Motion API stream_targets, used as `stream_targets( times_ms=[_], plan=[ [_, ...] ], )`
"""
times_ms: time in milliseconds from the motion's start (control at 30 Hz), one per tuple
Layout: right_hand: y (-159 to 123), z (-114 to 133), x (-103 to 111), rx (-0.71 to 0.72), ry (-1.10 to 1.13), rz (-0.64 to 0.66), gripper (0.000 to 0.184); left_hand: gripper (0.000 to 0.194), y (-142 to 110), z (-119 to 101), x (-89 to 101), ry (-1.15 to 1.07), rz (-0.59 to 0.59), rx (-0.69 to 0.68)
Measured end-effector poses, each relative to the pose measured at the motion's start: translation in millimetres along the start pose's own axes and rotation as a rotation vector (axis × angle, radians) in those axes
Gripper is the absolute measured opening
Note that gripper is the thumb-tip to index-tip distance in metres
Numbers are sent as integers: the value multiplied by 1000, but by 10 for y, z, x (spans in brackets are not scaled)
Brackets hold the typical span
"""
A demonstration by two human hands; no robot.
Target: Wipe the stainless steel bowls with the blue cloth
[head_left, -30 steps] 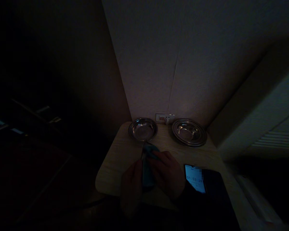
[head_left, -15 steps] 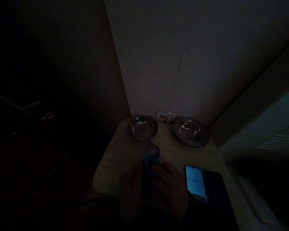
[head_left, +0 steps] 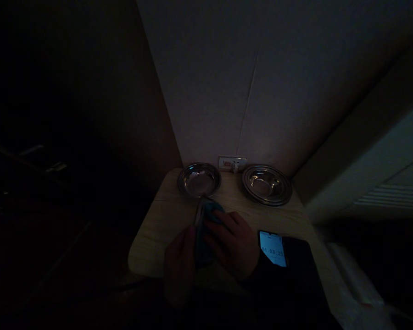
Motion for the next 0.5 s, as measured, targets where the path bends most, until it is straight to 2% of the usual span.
stream_targets(
  times_ms=[133,233,333,500],
  plan=[
    [-62,-333,50,-177,115,-60,21,45,-1,11,36,-29,-46,91],
    [-186,-470,136,-220,116,-90,23,45,-4,0,40,-51,-30,77],
    [-276,-439,198,-164,94,-70,28,44,-25,-16,7,-11,-14,67],
    [-305,-132,180,-59,44,-45,27,45,-72,-22,-52,31,12,55]
  ],
)
Point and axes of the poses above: each hand's wrist, its own y-axis towards the middle knuckle, its own x-axis out of the back of the hand, z = x × y, the point moved 2 cm from there along y, towards the middle knuckle, and after that the axes turned 8 degrees about -x, right-handed, at the moved point
